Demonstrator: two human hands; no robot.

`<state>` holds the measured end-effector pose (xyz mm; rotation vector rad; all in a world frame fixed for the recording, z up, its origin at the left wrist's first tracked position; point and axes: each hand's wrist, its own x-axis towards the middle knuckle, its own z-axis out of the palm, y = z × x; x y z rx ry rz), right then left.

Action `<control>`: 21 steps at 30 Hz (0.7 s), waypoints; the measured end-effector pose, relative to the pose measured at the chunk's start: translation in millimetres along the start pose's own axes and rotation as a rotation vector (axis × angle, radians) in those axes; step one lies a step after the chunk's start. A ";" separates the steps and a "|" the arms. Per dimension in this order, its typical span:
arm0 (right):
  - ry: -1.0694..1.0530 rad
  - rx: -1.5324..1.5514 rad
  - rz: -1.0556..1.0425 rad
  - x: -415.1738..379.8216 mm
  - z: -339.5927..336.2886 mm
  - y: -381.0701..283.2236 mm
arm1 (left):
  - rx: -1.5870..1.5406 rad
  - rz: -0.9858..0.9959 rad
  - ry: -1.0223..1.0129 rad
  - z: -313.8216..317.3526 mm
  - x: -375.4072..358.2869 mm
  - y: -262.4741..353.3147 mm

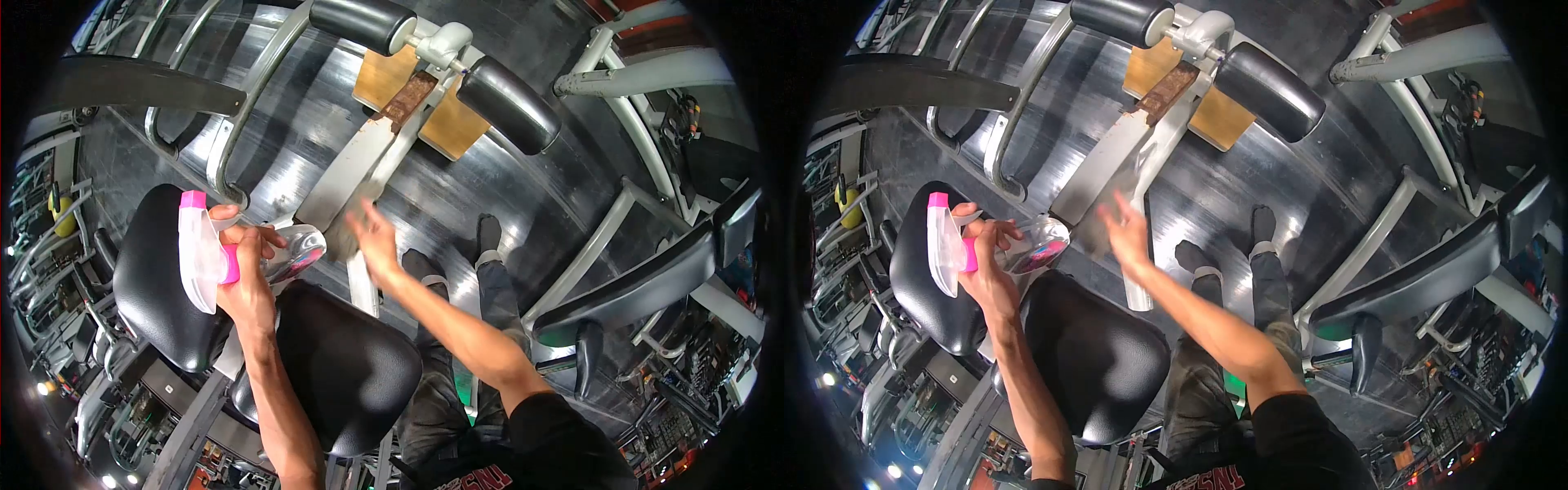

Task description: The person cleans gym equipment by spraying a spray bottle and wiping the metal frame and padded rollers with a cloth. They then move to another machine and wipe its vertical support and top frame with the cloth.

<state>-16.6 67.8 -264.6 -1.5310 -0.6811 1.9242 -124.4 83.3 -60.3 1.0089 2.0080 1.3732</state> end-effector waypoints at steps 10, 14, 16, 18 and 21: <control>0.145 0.409 -0.087 72.6 -5.7 -4.5 | -0.060 0.093 0.187 -12.5 9.1 1.8; -0.049 0.180 0.258 -12.9 10.7 13.4 | -0.084 0.106 0.205 -9.4 8.7 -1.8; -0.102 0.136 0.411 -22.3 1.4 -31.7 | -0.054 0.100 0.223 -9.6 9.5 -4.3; -0.157 0.292 0.457 2.4 -2.5 -1.5 | -0.057 0.104 0.226 -10.0 12.2 -7.5; -0.037 0.461 0.297 35.7 -5.8 -4.0 | -0.076 0.093 0.228 -7.5 15.4 -8.5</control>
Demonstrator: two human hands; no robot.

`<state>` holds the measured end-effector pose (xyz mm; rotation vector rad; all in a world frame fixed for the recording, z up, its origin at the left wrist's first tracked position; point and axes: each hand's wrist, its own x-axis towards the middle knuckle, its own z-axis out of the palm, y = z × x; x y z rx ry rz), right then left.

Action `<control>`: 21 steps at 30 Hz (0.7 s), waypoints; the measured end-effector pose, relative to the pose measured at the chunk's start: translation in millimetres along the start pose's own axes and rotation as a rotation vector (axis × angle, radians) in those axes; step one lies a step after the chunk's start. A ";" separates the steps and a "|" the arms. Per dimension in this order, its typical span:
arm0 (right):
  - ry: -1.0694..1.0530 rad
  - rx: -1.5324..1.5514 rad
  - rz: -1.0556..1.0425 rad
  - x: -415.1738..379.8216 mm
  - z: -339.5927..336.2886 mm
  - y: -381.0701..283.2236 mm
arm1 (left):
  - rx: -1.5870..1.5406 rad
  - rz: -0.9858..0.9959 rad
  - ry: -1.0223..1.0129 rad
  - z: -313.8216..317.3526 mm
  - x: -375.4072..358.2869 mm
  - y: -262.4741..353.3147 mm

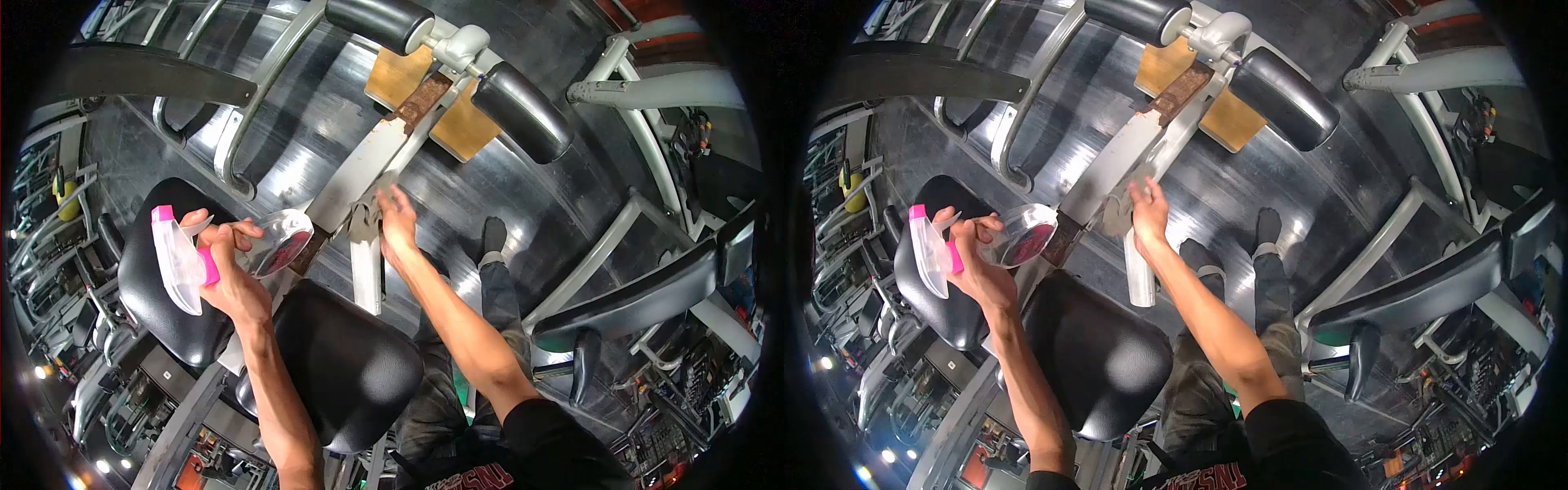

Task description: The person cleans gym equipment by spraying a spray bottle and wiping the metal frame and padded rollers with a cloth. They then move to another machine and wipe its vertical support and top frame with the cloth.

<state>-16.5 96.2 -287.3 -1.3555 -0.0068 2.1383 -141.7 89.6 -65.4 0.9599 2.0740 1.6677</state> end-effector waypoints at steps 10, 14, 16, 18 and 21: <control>-0.123 0.079 0.352 -57.1 15.5 15.2 | 0.028 -0.038 -0.037 5.1 -1.5 -5.1; 0.041 -0.016 0.102 -17.3 10.9 8.7 | -0.016 -0.065 -0.028 5.0 -1.0 -5.1; 0.056 -0.022 0.019 -7.9 7.9 9.7 | -0.023 -0.051 -0.015 4.4 -1.3 -5.9; -0.007 0.061 -0.083 -10.2 9.1 8.9 | -0.018 -0.062 -0.013 4.0 -0.8 -3.7; -0.027 -0.031 -0.027 -46.2 18.7 10.3 | -0.055 -0.068 -0.005 6.3 -0.5 0.6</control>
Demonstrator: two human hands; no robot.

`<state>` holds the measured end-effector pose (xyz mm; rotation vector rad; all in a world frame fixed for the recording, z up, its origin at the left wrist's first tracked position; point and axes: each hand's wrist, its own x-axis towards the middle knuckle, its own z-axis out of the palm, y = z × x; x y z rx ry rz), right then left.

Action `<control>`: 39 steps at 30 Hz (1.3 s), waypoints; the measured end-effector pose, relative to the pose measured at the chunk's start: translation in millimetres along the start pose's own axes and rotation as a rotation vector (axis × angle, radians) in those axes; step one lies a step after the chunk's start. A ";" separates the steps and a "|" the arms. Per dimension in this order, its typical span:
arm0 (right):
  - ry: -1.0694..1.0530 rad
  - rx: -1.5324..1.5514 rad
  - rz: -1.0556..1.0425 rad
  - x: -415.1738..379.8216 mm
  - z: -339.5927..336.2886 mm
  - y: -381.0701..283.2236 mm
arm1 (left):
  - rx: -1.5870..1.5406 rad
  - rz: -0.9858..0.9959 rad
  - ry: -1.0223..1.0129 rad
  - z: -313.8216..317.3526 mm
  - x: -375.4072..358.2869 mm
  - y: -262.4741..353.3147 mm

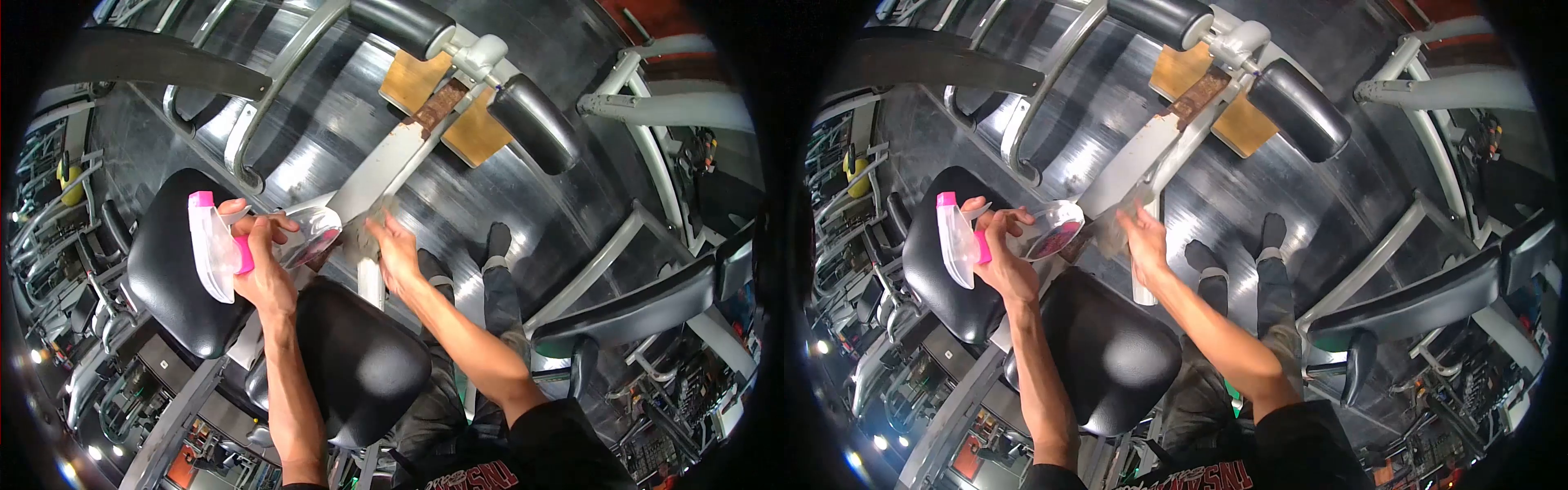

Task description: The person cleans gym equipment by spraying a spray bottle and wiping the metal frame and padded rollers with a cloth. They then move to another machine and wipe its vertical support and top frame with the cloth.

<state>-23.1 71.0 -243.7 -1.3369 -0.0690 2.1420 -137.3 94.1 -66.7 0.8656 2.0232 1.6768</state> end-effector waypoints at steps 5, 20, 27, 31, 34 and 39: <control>-0.051 -0.085 0.242 3.5 -6.7 -26.5 | -0.024 -0.029 0.023 -1.1 -0.4 2.2; 0.260 -0.205 -0.412 59.5 2.3 -30.6 | -0.032 -0.110 -0.130 3.7 -10.0 5.8; 0.199 -0.658 -0.578 22.5 13.0 -14.2 | -0.004 -0.204 -0.198 7.4 -13.9 9.6; 0.203 -0.494 -0.369 21.4 7.6 -17.1 | 0.038 -0.187 -0.221 3.6 -12.9 3.4; 0.343 -0.378 -0.483 84.1 7.0 -49.6 | 0.021 -0.173 -0.198 3.0 -11.0 3.2; 0.357 -0.358 -0.423 111.3 2.3 -62.2 | 0.065 -0.181 -0.164 7.1 -10.4 7.2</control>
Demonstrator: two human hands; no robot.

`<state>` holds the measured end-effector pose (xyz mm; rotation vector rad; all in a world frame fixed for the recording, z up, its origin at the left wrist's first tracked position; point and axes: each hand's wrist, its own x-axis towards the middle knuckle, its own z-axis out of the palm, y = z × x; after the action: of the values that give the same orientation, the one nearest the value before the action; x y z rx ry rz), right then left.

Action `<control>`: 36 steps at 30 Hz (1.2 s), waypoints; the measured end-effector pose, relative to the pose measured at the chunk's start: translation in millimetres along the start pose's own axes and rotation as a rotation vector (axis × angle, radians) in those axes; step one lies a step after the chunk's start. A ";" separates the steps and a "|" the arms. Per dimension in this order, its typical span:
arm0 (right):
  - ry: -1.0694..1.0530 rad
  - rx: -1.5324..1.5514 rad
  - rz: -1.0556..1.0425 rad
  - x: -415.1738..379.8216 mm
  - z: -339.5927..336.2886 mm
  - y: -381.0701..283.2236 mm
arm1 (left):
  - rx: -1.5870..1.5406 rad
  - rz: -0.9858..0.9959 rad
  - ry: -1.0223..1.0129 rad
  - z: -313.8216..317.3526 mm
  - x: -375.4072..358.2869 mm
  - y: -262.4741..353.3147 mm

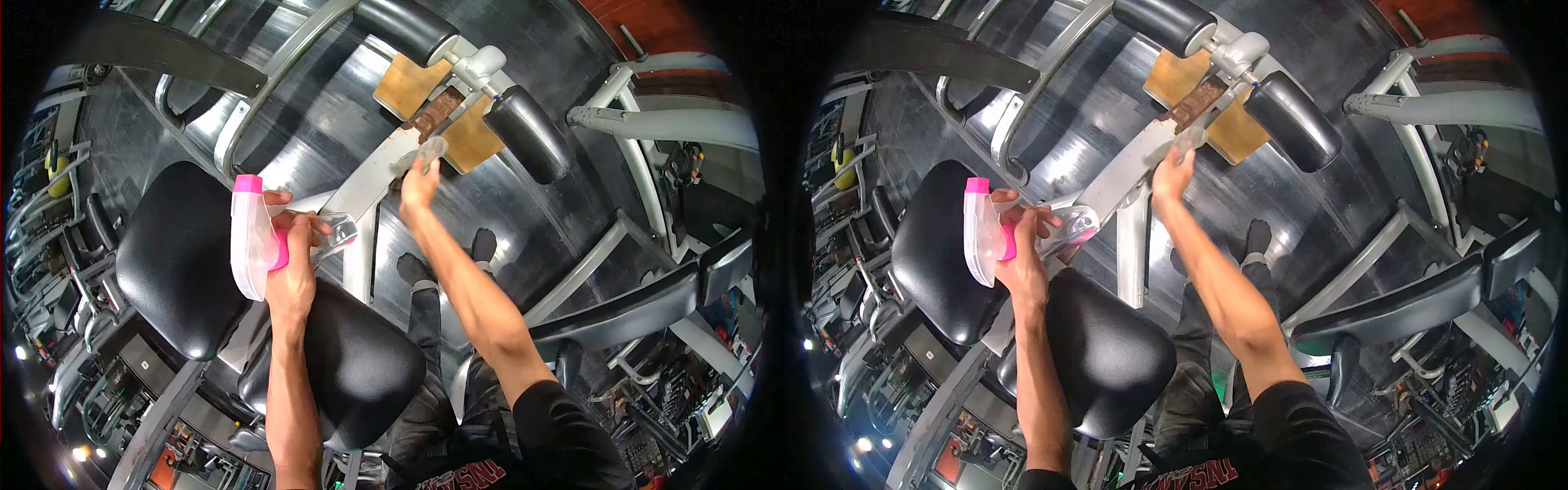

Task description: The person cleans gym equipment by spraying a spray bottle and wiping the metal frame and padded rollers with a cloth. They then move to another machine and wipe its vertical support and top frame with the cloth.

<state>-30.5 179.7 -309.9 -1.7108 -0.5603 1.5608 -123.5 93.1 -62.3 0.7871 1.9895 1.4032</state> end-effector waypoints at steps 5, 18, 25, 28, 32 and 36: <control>-0.384 -0.042 0.165 -135.4 -29.0 33.0 | -0.006 -0.012 0.002 1.3 -0.1 -2.7; -0.124 0.300 0.262 -15.0 -1.4 52.8 | 0.031 0.056 0.030 -1.5 1.1 2.2; -0.450 0.133 0.931 -81.7 -26.4 50.8 | 0.015 0.012 0.030 -1.0 3.2 -3.2; -0.255 0.368 0.841 -39.8 -19.7 -5.8 | 0.033 0.004 0.046 -2.3 4.6 -2.7; -0.128 0.241 0.256 19.0 -10.0 -7.7 | 0.031 -0.038 0.049 -1.3 4.3 0.5; -0.095 0.147 0.255 -23.7 -10.8 5.3 | 0.026 -0.030 0.044 -1.2 4.4 -1.1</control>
<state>-24.7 156.3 -298.7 -1.6519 -0.2731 1.8222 -127.4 95.3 -63.5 0.7413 2.0481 1.3911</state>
